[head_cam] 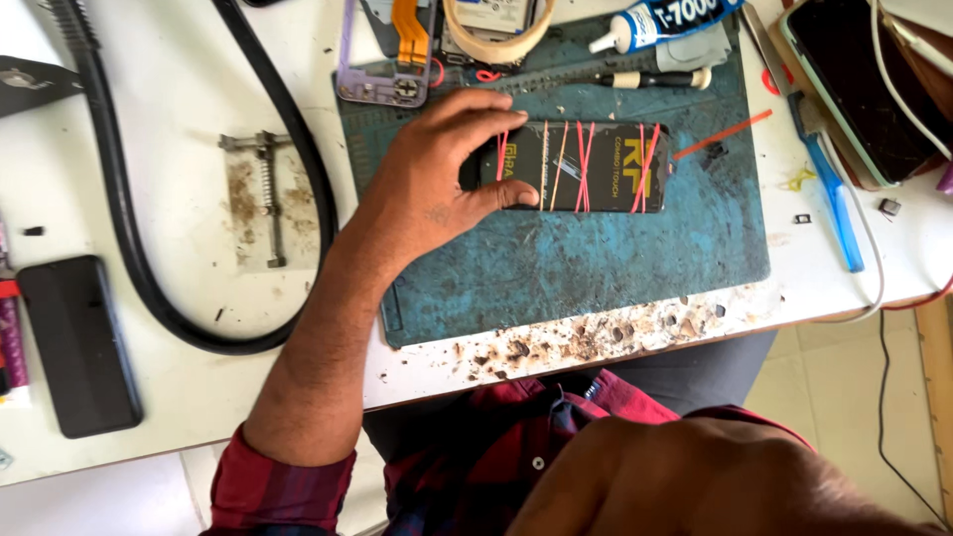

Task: The person wraps rubber bands around a pink smartphone and then uses a white handheld tool to apply a substance along the edges of a disassembled phone chassis.

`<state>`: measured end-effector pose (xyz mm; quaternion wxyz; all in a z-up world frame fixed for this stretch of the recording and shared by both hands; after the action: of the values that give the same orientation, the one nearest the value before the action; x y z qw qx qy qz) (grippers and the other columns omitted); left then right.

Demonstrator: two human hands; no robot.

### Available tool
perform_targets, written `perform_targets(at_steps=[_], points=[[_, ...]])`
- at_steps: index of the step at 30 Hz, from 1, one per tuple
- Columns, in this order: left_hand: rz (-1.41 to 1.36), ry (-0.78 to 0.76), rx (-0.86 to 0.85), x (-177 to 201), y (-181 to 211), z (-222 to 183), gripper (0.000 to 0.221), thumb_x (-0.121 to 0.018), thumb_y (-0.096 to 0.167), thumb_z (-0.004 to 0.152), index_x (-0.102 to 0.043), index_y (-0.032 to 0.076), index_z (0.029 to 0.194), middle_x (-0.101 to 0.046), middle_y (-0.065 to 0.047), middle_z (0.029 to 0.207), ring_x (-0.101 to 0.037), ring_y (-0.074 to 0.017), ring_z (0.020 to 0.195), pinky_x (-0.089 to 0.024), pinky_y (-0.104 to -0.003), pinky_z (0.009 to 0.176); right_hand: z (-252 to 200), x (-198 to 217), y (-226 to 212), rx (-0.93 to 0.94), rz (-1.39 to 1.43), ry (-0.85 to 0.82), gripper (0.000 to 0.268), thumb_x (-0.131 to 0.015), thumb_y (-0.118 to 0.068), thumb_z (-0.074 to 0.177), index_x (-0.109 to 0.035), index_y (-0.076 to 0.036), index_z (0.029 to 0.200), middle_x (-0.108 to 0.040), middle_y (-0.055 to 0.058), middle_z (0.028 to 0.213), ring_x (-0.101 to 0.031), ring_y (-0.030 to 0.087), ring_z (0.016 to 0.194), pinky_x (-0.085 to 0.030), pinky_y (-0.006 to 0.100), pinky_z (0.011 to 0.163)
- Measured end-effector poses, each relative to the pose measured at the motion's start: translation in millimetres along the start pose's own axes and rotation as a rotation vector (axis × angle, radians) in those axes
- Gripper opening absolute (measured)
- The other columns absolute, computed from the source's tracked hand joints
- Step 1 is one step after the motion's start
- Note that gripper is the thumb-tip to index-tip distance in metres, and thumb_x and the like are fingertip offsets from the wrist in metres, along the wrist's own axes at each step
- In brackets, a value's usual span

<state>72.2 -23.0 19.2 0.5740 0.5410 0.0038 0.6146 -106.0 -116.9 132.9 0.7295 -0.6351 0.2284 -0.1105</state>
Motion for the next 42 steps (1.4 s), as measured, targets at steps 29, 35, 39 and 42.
perform_targets(at_steps=[29,35,39,42], points=[[-0.089,-0.116,0.158,5,10,8,0.093,-0.1,0.024,0.06,-0.057,0.014,0.143,-0.056,-0.01,0.144,-0.06,-0.0285,0.131,-0.053,-0.04,0.11,-31,164,34,-0.205,-1.335,0.755,0.092,-0.093,-0.027,0.062,-0.057,-0.007,0.144,-0.066,0.016,0.131,-0.058,0.036,0.125,-0.047,0.048,0.105],[-0.082,-0.06,0.087,5,19,8,0.088,-0.097,0.019,0.065,-0.057,0.013,0.143,-0.054,-0.012,0.148,-0.057,-0.0314,0.134,-0.052,-0.043,0.111,-51,162,31,-0.22,-1.391,0.872,0.088,-0.096,-0.03,0.056,-0.064,-0.012,0.136,-0.069,0.013,0.114,-0.062,0.03,0.111,-0.045,0.046,0.101],[-0.09,-0.034,0.089,3,22,10,0.08,-0.094,0.016,0.071,-0.059,0.012,0.142,-0.054,-0.013,0.149,-0.058,-0.0322,0.135,-0.052,-0.043,0.109,-83,157,30,-0.208,-1.485,1.039,0.082,-0.097,-0.033,0.053,-0.069,-0.011,0.127,-0.066,0.011,0.102,-0.061,0.029,0.101,-0.043,0.045,0.101],[-0.084,-0.012,0.123,4,20,10,0.072,-0.091,0.015,0.075,-0.06,0.011,0.14,-0.056,-0.014,0.147,-0.061,-0.0312,0.131,-0.055,-0.041,0.105,-115,153,29,-0.253,-1.481,1.215,0.073,-0.098,-0.032,0.056,-0.07,-0.013,0.121,-0.064,0.007,0.095,-0.059,0.03,0.101,-0.041,0.045,0.102]])
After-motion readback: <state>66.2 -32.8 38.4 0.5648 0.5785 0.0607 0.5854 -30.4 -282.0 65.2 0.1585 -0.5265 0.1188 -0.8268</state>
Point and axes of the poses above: each hand's wrist, its own z-axis towards the middle knuckle, its own x-axis out of the back of the hand, y = z × x, the point moved 7 cm from there along z, towards the middle knuckle
